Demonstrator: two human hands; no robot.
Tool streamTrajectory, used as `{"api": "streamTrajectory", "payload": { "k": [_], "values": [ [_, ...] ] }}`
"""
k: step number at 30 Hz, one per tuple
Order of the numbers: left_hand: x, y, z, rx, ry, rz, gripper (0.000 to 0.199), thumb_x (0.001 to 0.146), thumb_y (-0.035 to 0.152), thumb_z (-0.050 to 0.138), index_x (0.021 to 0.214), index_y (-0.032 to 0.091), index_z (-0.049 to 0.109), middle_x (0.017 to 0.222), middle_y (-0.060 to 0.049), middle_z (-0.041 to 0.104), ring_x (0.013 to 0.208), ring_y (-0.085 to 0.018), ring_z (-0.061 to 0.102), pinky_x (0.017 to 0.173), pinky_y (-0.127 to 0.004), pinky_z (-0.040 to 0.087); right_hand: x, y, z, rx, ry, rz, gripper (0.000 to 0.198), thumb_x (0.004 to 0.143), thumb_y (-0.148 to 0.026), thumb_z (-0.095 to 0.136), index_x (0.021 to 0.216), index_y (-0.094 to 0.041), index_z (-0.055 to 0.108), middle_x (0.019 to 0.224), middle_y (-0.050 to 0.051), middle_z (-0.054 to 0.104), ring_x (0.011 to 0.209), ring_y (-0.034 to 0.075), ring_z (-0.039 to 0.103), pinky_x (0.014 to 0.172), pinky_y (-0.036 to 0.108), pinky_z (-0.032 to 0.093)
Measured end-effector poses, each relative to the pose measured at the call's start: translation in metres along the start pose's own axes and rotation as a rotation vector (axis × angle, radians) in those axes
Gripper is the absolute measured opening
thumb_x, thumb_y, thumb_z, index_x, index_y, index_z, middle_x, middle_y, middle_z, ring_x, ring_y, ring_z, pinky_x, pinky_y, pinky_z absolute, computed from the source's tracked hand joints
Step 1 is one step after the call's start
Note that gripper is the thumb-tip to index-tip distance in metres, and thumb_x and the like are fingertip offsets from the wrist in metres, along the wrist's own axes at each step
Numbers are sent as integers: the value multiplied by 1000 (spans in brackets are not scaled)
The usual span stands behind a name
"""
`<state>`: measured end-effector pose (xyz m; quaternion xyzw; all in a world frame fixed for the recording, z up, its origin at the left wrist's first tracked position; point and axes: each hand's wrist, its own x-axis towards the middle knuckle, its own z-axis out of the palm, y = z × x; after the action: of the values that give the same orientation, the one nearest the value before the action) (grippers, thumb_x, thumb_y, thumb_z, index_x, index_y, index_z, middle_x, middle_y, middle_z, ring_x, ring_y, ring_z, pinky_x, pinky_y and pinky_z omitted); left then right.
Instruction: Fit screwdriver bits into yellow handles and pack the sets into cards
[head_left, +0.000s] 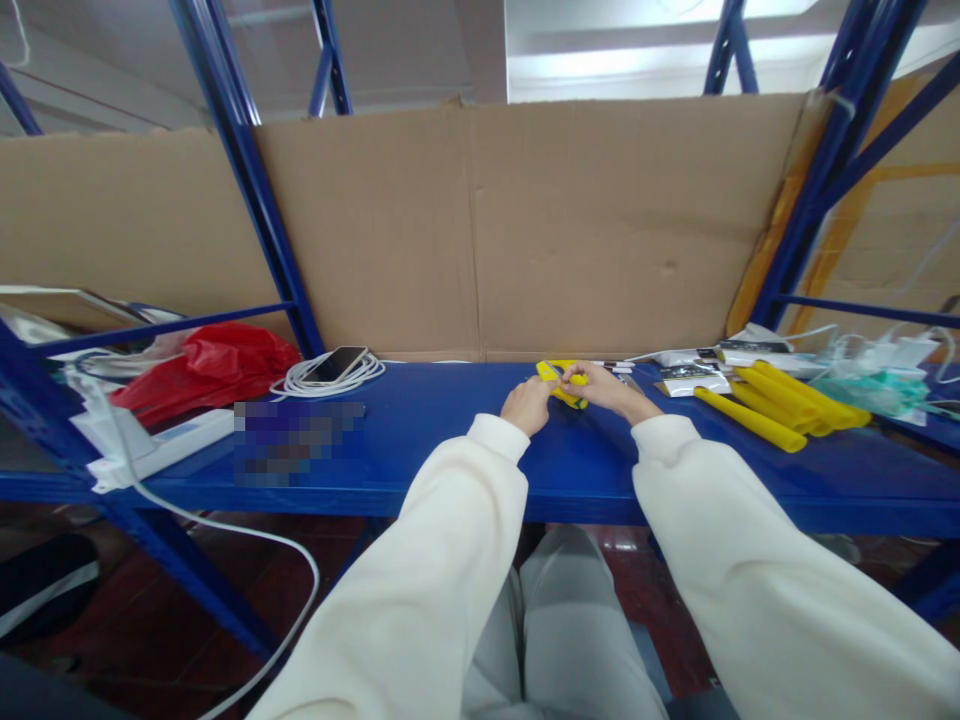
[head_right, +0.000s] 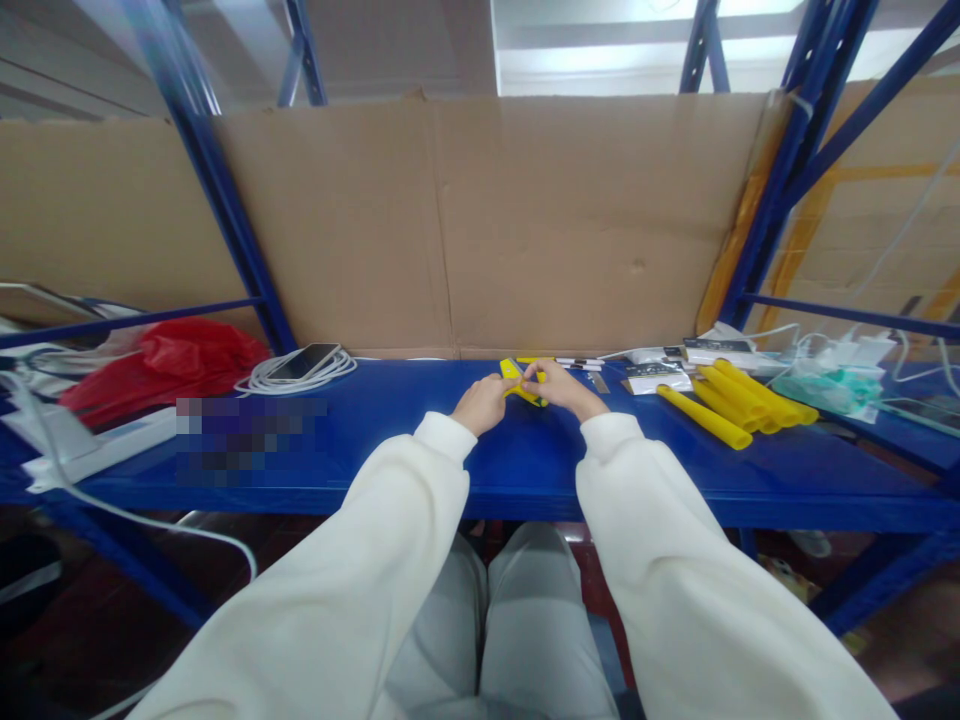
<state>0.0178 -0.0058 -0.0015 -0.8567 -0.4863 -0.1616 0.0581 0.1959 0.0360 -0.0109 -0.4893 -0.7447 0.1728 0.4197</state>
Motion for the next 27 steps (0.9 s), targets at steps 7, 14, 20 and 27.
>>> {"api": "streamTrajectory", "payload": {
  "k": [7, 14, 20, 27],
  "values": [
    [0, 3, -4, -5, 55, -41, 54, 94, 10, 35, 143, 28, 49, 115, -13, 60, 101, -24, 66, 89, -33, 51, -3, -16, -4, 214, 189, 139, 11, 73, -17, 66, 79, -18, 58, 83, 2, 66, 76, 13, 59, 73, 25, 49],
    [1, 0, -7, 13, 76, -58, 53, 95, 12, 35, 146, 26, 44, 118, -13, 58, 101, -23, 65, 87, -32, 50, -10, -27, -10, 363, -58, 234, 13, 73, -21, 67, 84, -18, 61, 63, 0, 65, 52, 10, 51, 51, 21, 38],
    [-1, 0, -6, 87, 6, 5, 61, 92, 9, 38, 150, 28, 33, 120, -13, 54, 107, -24, 63, 87, -34, 50, -10, -19, -10, 365, -25, 211, 17, 73, -31, 68, 82, -18, 61, 60, 0, 63, 48, 9, 44, 46, 21, 33],
    [-2, -1, -7, 87, -38, 38, 69, 89, 2, 35, 151, 33, 32, 116, -11, 52, 99, -22, 66, 87, -34, 50, -9, -13, -12, 418, -14, 223, 20, 75, -32, 68, 86, -16, 62, 63, 0, 64, 49, 8, 45, 46, 20, 34]
  ]
}}
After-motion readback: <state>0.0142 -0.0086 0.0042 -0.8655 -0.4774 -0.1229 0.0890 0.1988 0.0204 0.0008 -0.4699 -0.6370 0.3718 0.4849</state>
